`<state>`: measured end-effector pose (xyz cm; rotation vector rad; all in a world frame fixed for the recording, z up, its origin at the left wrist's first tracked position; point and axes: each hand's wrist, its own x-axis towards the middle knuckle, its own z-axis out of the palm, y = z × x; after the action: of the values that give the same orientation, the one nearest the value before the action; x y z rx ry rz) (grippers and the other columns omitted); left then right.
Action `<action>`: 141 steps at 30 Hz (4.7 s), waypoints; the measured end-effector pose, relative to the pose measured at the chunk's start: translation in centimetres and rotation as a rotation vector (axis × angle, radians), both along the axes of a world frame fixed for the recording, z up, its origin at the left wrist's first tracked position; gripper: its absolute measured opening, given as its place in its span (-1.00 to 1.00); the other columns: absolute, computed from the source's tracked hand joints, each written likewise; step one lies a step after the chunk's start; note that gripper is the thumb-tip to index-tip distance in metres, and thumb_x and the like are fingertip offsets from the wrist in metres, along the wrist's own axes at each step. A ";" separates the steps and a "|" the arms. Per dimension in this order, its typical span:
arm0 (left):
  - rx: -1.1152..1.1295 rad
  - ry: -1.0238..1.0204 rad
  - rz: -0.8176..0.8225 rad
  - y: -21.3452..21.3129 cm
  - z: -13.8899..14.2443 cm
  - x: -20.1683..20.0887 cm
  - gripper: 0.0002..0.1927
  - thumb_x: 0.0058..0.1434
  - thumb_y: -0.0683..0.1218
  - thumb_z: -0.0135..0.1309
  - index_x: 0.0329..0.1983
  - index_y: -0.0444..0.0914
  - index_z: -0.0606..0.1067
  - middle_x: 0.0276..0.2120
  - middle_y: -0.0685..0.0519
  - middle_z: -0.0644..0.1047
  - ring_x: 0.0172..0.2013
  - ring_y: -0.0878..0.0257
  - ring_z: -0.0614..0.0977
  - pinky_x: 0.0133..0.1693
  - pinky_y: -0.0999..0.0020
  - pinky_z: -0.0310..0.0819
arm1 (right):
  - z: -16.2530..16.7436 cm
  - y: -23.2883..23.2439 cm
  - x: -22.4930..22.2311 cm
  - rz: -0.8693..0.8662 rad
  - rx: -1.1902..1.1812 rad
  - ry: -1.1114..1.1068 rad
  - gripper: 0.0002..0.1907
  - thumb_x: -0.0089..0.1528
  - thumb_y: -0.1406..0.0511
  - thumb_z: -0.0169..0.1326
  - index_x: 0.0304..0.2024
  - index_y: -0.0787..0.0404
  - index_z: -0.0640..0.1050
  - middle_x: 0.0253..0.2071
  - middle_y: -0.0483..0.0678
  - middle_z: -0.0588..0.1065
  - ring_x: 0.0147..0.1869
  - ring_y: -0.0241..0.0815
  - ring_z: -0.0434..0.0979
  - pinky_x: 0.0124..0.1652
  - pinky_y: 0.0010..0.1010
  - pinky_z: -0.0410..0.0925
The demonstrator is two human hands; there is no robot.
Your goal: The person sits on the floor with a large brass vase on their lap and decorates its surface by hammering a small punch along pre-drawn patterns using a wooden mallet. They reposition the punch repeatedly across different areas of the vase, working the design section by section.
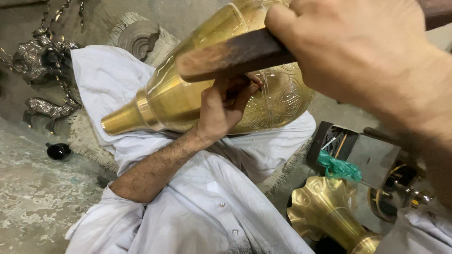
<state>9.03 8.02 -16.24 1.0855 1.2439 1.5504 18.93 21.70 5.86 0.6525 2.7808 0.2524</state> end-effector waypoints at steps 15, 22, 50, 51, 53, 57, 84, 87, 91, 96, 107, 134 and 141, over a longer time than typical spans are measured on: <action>0.180 0.334 -0.229 2.2 -0.5 -2.5 -0.64 0.30 -0.36 0.13 0.16 -0.37 0.42 0.04 -0.13 0.61 0.02 0.16 0.73 0.10 0.34 0.70 | -1.9 0.7 4.8 -0.162 -0.060 0.184 -0.65 0.21 0.29 0.29 0.03 0.20 0.56 -0.23 0.11 0.55 -0.17 0.16 0.60 -0.22 -0.05 0.44; 0.160 0.329 -0.442 3.2 -0.1 -3.8 -0.52 0.36 -0.34 -0.01 0.35 -0.31 0.32 0.03 -0.08 0.64 0.05 0.20 0.74 0.20 0.33 0.66 | -3.0 0.3 6.6 -0.160 -0.095 0.347 -0.48 0.18 0.23 0.38 0.14 0.20 0.52 -0.23 0.09 0.56 -0.17 0.17 0.58 -0.22 -0.08 0.43; 0.397 0.474 -0.501 4.5 1.1 -4.0 -0.70 0.44 -0.21 0.19 0.14 -0.19 0.38 -0.12 0.02 0.62 -0.05 0.21 0.74 0.07 0.32 0.71 | -3.9 -0.9 8.9 -0.116 0.082 0.196 -0.53 -0.01 0.32 0.40 -0.06 0.20 0.56 -0.37 0.02 0.58 -0.33 0.06 0.64 -0.39 -0.18 0.45; 0.364 0.447 -0.508 4.5 1.0 -4.0 -0.67 0.43 -0.21 0.20 0.18 -0.23 0.38 -0.12 0.01 0.63 -0.06 0.21 0.73 0.04 0.32 0.70 | -3.9 -1.0 8.9 -0.192 -0.058 0.313 -0.56 0.10 0.31 0.36 0.00 0.20 0.53 -0.32 0.03 0.55 -0.29 0.04 0.63 -0.34 -0.17 0.45; 0.291 0.387 -0.519 4.5 0.9 -4.0 -0.59 0.41 -0.20 0.20 0.25 -0.31 0.37 -0.13 0.00 0.64 -0.10 0.21 0.73 -0.01 0.30 0.68 | -3.8 -1.1 8.9 -0.341 -0.348 0.539 -0.63 0.33 0.28 0.29 0.12 0.21 0.47 -0.23 0.06 0.51 -0.21 -0.01 0.61 -0.23 -0.15 0.44; 0.350 0.430 -0.521 4.5 0.7 -4.0 -0.65 0.43 -0.21 0.17 0.22 -0.26 0.37 -0.07 0.00 0.63 -0.04 0.19 0.74 0.06 0.31 0.72 | -3.8 -1.0 8.8 -0.252 -0.026 0.237 -0.61 0.11 0.31 0.36 -0.05 0.19 0.53 -0.36 0.02 0.56 -0.32 0.02 0.63 -0.37 -0.18 0.43; 0.245 0.380 -0.351 2.0 -0.1 -3.5 -0.68 0.38 -0.27 0.18 0.16 -0.32 0.43 -0.08 -0.06 0.65 -0.08 0.22 0.75 -0.02 0.36 0.72 | -2.5 -1.8 7.7 -0.160 0.042 0.167 -0.57 0.10 0.27 0.33 -0.01 0.19 0.52 -0.29 0.01 0.56 -0.19 0.04 0.62 -0.14 -0.13 0.45; 0.173 0.389 -0.366 1.7 -0.3 -3.9 -0.69 0.37 -0.25 0.20 0.13 -0.35 0.44 -0.13 -0.06 0.67 -0.14 0.24 0.75 -0.09 0.36 0.69 | -2.3 -2.1 6.7 -0.175 -0.019 0.322 -0.61 0.16 0.31 0.32 0.00 0.23 0.52 -0.29 0.05 0.56 -0.19 0.09 0.61 -0.23 -0.16 0.44; 0.152 0.272 -0.429 2.3 -0.2 -5.4 -0.80 0.45 -0.22 0.15 0.09 -0.32 0.47 -0.08 -0.06 0.68 -0.07 0.22 0.77 0.02 0.32 0.76 | -3.6 -2.9 7.9 -0.328 -0.018 0.349 -0.57 0.13 0.31 0.38 0.00 0.18 0.52 -0.26 0.06 0.58 -0.19 0.10 0.62 -0.25 -0.12 0.46; 0.058 0.165 -0.432 4.4 1.2 -7.8 -0.64 0.49 -0.18 0.15 0.29 -0.32 0.39 0.01 -0.07 0.66 0.05 0.18 0.74 0.13 0.26 0.74 | -8.9 -6.1 14.0 -0.386 -0.348 1.220 -0.37 0.23 0.34 0.37 0.21 0.35 0.31 -0.19 0.08 0.50 -0.12 -0.14 0.60 -0.21 -0.28 0.49; 0.369 0.556 -1.094 13.3 7.1 -5.0 -0.50 0.43 -0.16 0.20 0.38 -0.30 0.35 -0.09 -0.06 0.65 -0.10 0.13 0.75 -0.06 0.20 0.68 | -32.4 -26.1 14.0 -1.528 -0.798 1.558 -0.72 0.16 0.37 0.37 -0.17 0.31 0.53 -0.27 -0.10 0.54 -0.21 -0.35 0.52 -0.15 -0.50 0.41; 0.150 1.011 -2.206 19.2 10.9 4.2 -0.49 0.25 -0.02 0.14 0.30 0.07 0.40 -0.17 0.23 0.68 -0.15 0.34 0.68 0.03 0.19 0.50 | -25.2 -22.9 9.7 -1.148 -0.229 1.931 -0.60 0.41 0.42 0.34 0.13 0.24 0.37 -0.12 -0.10 0.50 -0.10 -0.30 0.56 -0.01 -0.48 0.49; 0.156 1.188 -2.189 18.4 10.1 4.4 -0.49 0.24 -0.04 0.14 0.28 0.13 0.42 -0.16 0.26 0.67 -0.16 0.35 0.66 0.03 0.19 0.49 | -23.8 -21.5 8.5 -1.166 -0.083 1.685 -0.66 0.30 0.40 0.25 0.02 0.28 0.37 -0.15 -0.05 0.48 -0.13 -0.25 0.54 -0.04 -0.40 0.46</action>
<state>13.40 26.43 -6.13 2.1665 -0.1216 -0.8164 27.47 0.19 -17.98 3.3200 2.5273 -1.1024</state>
